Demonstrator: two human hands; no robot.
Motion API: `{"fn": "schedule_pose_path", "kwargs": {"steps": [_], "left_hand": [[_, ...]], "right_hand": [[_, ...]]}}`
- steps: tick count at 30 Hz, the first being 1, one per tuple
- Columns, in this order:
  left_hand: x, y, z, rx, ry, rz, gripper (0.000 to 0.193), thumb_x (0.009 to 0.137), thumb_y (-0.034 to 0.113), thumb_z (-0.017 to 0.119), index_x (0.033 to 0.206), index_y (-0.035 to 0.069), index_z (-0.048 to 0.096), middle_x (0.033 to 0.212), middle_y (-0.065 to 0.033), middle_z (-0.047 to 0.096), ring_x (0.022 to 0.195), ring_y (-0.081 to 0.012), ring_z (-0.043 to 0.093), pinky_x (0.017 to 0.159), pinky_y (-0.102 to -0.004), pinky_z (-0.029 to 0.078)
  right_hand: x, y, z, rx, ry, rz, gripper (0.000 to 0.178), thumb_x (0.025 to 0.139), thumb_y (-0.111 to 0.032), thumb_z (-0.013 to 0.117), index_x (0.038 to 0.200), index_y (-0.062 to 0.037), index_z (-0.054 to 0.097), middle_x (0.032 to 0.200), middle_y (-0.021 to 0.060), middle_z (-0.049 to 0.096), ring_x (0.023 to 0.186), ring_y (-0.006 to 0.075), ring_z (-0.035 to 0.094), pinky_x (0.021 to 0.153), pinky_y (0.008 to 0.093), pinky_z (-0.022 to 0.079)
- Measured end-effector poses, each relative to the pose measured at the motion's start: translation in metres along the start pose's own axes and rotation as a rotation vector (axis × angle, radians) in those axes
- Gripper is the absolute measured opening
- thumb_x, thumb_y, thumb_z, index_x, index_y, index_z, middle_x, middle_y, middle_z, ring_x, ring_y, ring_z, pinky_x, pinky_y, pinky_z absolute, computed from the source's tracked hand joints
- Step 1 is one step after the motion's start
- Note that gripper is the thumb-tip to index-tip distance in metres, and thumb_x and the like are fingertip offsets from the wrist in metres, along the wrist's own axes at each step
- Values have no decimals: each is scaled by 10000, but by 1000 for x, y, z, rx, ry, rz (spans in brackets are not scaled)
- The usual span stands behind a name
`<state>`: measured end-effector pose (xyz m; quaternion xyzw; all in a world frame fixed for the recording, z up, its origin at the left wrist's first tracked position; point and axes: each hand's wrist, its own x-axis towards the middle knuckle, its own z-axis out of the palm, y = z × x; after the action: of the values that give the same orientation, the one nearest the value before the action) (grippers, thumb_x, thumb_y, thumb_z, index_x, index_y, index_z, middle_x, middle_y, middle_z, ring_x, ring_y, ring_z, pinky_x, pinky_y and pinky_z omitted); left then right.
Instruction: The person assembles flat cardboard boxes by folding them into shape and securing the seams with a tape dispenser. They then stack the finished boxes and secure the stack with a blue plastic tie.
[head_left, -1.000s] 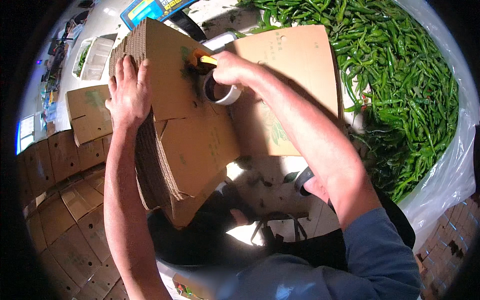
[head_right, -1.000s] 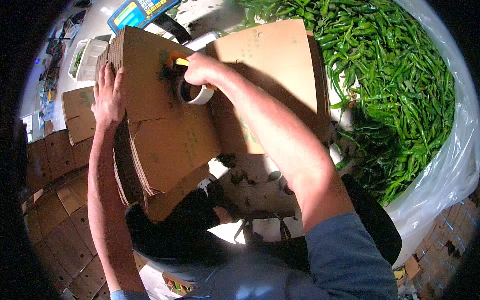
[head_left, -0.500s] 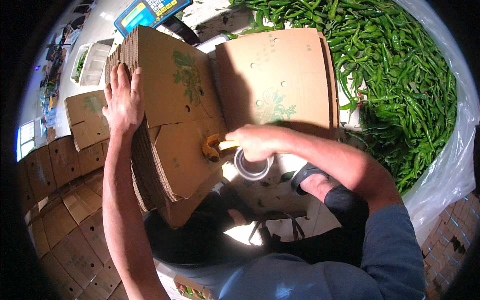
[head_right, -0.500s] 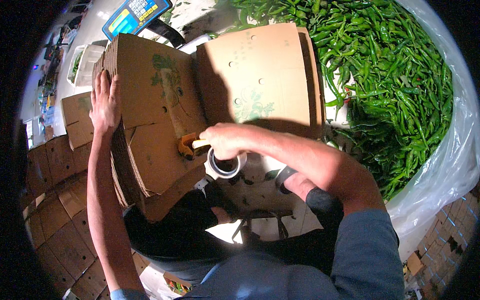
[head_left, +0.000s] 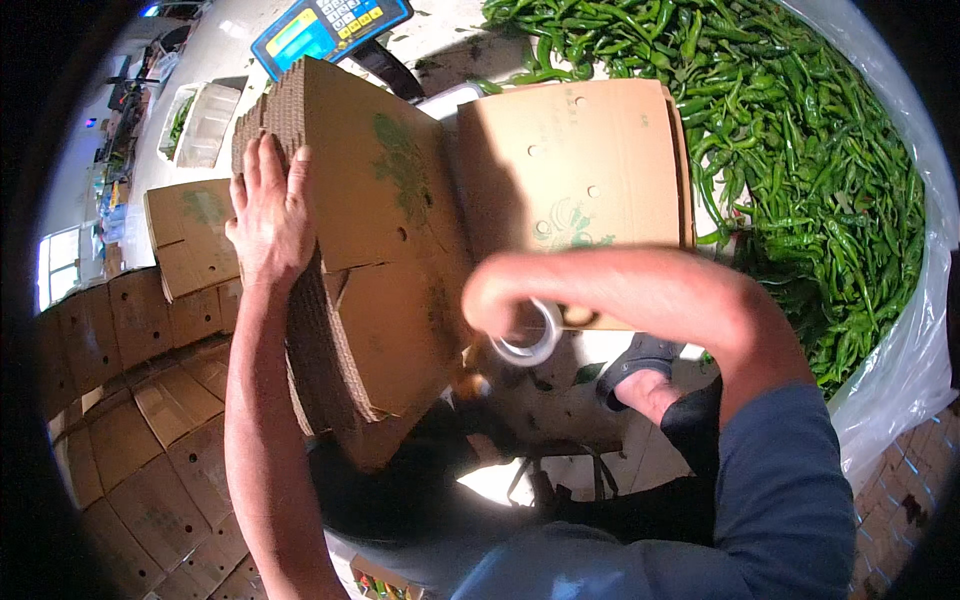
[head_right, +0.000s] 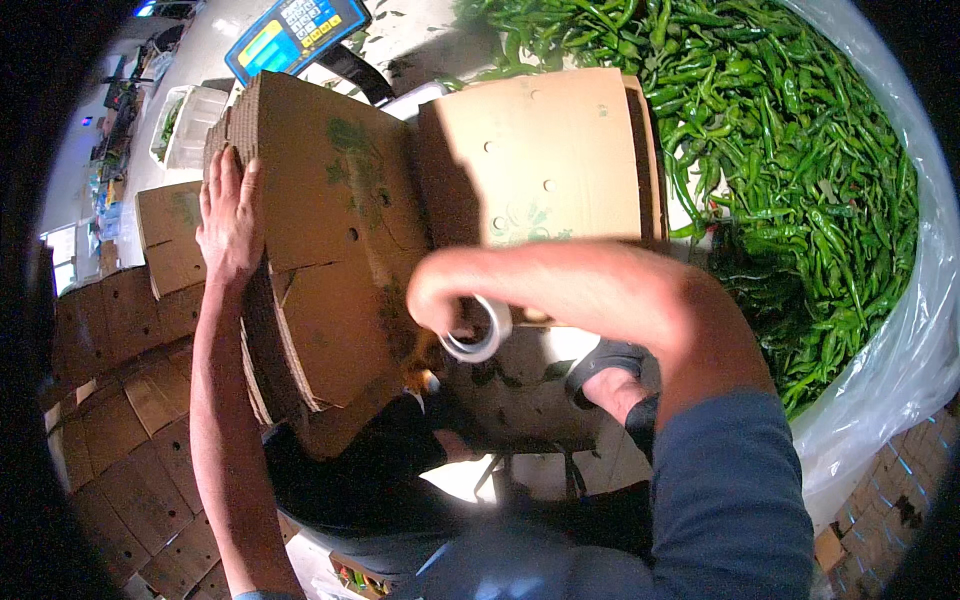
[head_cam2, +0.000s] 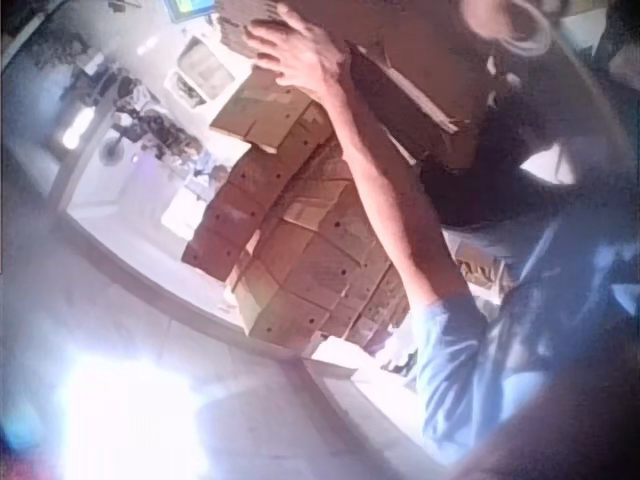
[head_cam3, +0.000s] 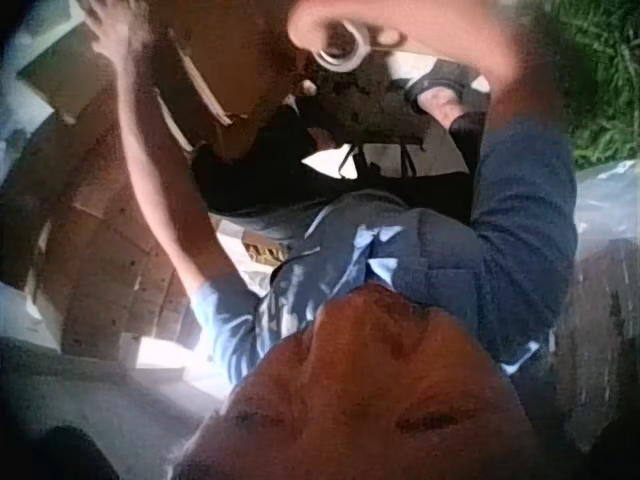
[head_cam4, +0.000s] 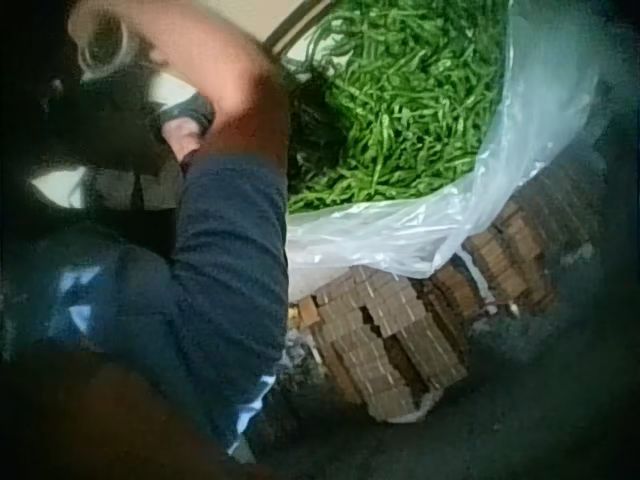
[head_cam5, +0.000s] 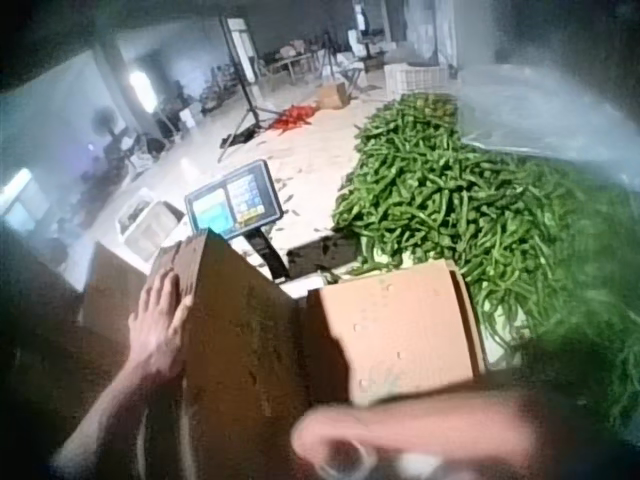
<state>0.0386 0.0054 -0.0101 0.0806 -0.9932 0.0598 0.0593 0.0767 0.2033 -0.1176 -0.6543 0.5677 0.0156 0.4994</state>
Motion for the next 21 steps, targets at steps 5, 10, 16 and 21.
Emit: {"fn": "schedule_pose_path", "kwargs": {"steps": [5,10,16,21], "left_hand": [[-5,17,-17,-10,-34,-63,654,969,570,249,1466,145,274,1546,-69,232,1402,-383,220,1053,-626,257],[-7,20,-24,-7,-49,-66,605,985,518,259,1461,145,275,1546,-67,227,1391,-388,239,1039,-649,250],[-4,24,-27,-72,-111,-77,643,976,543,243,1488,155,235,1572,-48,171,1417,-403,166,1072,-638,187],[-5,21,-26,-74,-114,-60,671,971,561,240,1493,141,217,1575,-58,158,1417,-413,157,1077,-644,166]], "right_hand": [[-66,-44,37,407,412,-229,322,626,8,596,945,50,604,893,191,660,868,331,631,762,436,496],[-88,-99,5,194,1269,-496,444,561,24,676,989,-9,565,1392,204,438,1313,360,388,1042,501,332],[-68,-90,-9,2,1223,-321,341,578,-27,677,905,16,594,1433,202,403,1381,321,315,1093,524,254],[-96,-95,8,-72,1217,-235,296,609,-39,664,888,23,589,1400,211,439,1349,314,367,1025,460,341]]}}
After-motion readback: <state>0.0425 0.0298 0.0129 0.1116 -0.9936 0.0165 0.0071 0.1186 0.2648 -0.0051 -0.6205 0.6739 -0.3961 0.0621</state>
